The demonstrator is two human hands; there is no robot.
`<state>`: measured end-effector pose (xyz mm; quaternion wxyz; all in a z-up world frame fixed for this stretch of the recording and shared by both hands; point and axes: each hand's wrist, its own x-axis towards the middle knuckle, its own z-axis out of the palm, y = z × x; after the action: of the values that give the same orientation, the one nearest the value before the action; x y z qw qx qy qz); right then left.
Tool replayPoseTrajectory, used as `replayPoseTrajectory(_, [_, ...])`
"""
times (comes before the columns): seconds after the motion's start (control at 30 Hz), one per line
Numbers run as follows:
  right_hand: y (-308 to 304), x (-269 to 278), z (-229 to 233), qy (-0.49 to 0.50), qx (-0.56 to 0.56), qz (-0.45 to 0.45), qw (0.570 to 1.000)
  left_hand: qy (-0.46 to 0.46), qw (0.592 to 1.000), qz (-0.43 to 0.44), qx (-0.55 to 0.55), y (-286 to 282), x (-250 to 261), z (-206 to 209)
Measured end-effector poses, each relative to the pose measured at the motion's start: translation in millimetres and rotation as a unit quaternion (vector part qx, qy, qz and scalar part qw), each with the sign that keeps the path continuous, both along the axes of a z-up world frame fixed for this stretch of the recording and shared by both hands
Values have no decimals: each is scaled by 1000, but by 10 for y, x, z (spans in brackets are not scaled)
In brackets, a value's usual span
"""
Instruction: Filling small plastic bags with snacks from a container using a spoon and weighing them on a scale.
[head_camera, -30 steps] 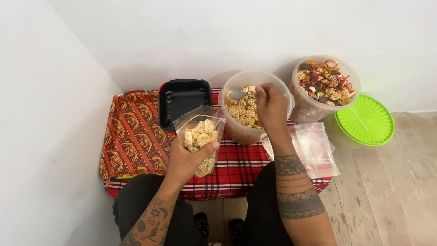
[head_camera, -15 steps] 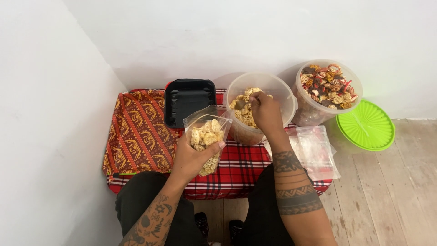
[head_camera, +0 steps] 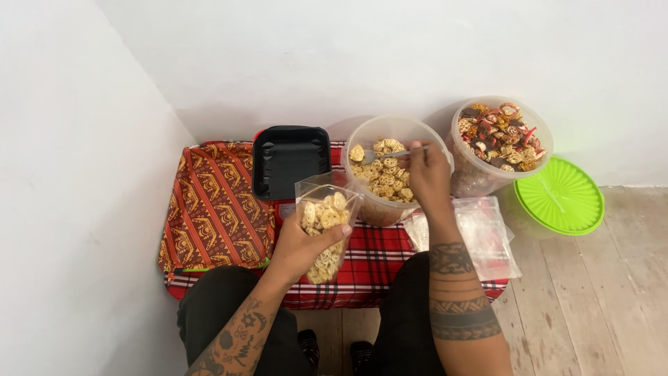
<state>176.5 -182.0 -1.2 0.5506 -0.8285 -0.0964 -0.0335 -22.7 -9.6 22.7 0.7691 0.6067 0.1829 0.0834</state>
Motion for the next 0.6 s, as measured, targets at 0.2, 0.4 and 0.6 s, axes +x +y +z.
replayPoseTrajectory(0.2, [-276, 195, -156, 11, 156, -9, 988, 39, 996, -42, -62, -40, 30, -131])
replayPoseTrajectory(0.4, [-357, 169, -46, 51, 240, -8, 969, 71, 993, -58, -73, -109, 48, -328])
replayPoseTrajectory(0.6, [-359, 115, -14, 50, 281, 70, 956, 74, 991, -89, -71, -126, 109, -412])
